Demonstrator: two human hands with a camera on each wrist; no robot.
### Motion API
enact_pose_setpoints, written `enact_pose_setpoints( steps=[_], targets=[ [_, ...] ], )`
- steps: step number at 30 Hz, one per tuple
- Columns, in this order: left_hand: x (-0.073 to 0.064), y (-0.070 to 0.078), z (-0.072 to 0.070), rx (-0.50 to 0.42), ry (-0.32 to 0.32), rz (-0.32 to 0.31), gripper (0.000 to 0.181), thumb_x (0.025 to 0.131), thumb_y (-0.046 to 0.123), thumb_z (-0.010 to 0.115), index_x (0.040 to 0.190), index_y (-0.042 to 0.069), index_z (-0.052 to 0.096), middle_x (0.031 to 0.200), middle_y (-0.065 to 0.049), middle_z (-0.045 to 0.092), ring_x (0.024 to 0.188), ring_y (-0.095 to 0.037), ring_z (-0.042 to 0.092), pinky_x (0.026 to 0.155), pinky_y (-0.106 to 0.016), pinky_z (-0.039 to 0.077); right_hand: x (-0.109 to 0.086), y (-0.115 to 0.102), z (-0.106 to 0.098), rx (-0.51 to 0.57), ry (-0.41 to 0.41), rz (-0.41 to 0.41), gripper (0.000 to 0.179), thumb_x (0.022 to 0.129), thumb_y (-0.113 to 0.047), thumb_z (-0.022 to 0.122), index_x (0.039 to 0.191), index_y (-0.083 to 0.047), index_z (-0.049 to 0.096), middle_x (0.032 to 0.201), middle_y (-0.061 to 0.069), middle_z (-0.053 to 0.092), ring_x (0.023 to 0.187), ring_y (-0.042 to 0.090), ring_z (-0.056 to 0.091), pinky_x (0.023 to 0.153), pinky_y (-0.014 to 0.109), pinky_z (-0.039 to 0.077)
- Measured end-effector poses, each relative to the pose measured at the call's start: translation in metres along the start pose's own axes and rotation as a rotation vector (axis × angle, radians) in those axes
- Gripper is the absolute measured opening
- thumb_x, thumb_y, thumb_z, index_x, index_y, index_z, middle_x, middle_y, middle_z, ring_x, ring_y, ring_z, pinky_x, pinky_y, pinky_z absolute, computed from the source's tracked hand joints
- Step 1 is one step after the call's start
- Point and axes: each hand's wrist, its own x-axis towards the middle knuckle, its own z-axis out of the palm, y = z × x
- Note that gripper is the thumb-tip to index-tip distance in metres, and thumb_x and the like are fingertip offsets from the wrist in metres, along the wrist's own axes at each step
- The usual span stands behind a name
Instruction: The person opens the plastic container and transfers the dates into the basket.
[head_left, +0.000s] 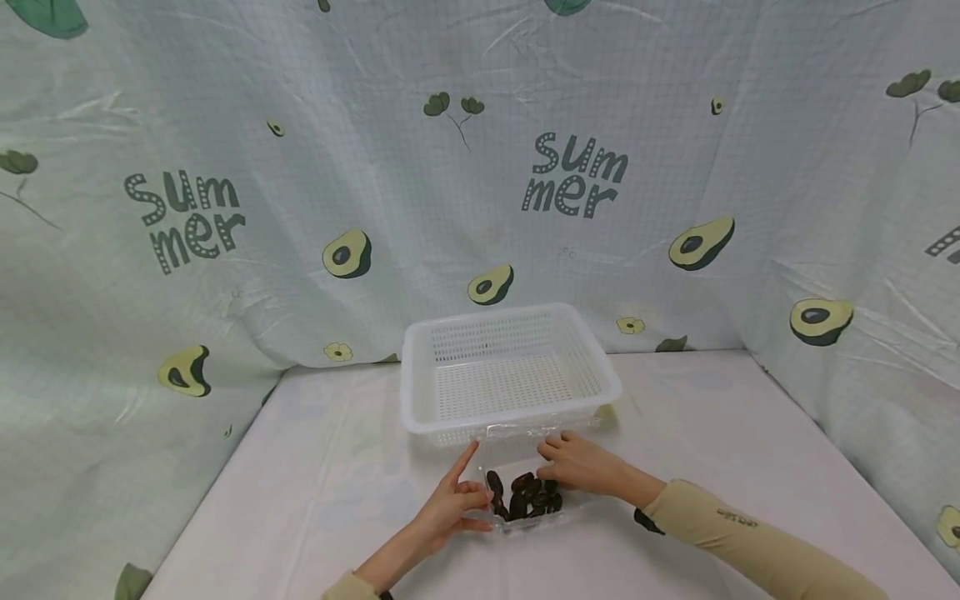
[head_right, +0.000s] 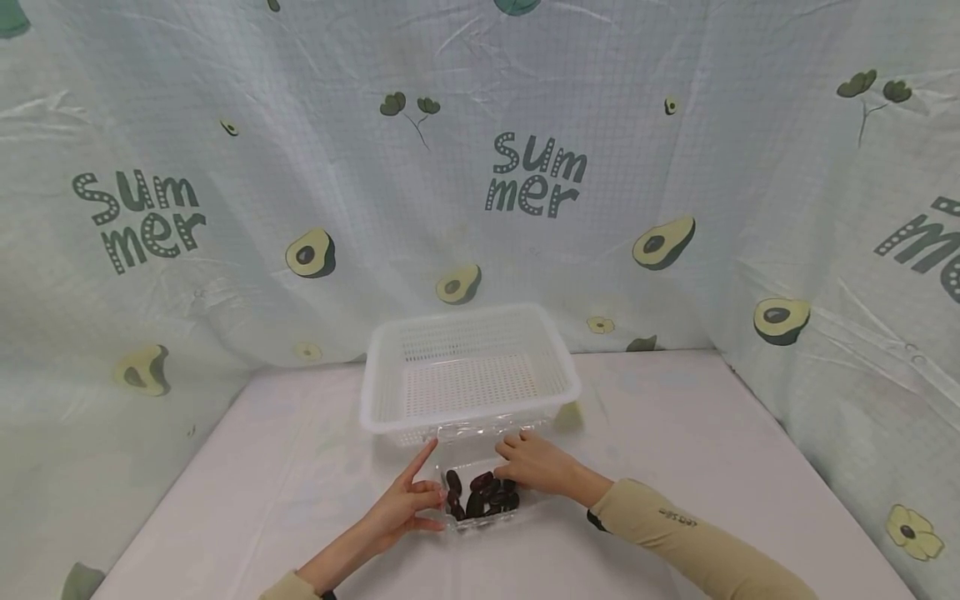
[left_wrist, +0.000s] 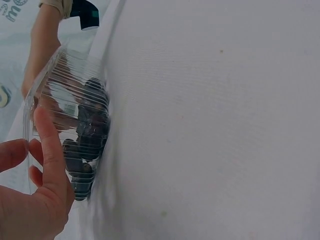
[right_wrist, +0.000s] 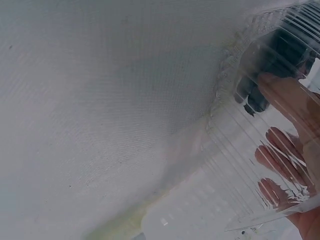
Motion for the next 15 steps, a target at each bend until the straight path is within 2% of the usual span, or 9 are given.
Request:
enact_pose_setpoints(
  steps=[11, 13, 15],
  targets=[
    [0.001, -0.003, -0.001, -0.003, -0.015, 0.012, 0.083, 0.083, -0.001, 0.053, 0.145, 0.023, 0.004, 0.075, 0.003, 0.051, 0.07, -0.009, 0.055, 0.063, -0.034, 0.054, -0.004, 0.003, -0.004, -0.01, 0.061, -0.03, 0.018, 0.071, -0.026, 0.071, 0.077, -0.03, 0.054, 0.074, -0.007, 0.042, 0.066, 0.009, 0.029, 0.06, 0.022, 0.018],
    [0.001, -0.003, -0.001, -0.002, -0.017, 0.013, 0.083, 0.083, -0.001, 0.053, 0.145, 0.022, 0.004, 0.075, 0.004, 0.051, 0.07, -0.009, 0.054, 0.063, -0.034, 0.054, -0.006, 0.005, -0.007, -0.011, 0.084, -0.032, 0.018, 0.073, -0.025, 0.069, 0.077, -0.028, 0.052, 0.075, -0.006, 0.042, 0.067, 0.009, 0.03, 0.06, 0.021, 0.019],
    [0.001, -0.003, -0.001, -0.001, -0.016, 0.011, 0.083, 0.083, -0.001, 0.053, 0.145, 0.022, 0.004, 0.075, 0.004, 0.051, 0.07, -0.009, 0.054, 0.063, -0.034, 0.054, -0.01, 0.006, -0.011, -0.016, 0.118, -0.033, 0.013, 0.08, -0.022, 0.062, 0.078, -0.025, 0.049, 0.076, -0.005, 0.043, 0.068, 0.01, 0.031, 0.06, 0.022, 0.02]
  ],
)
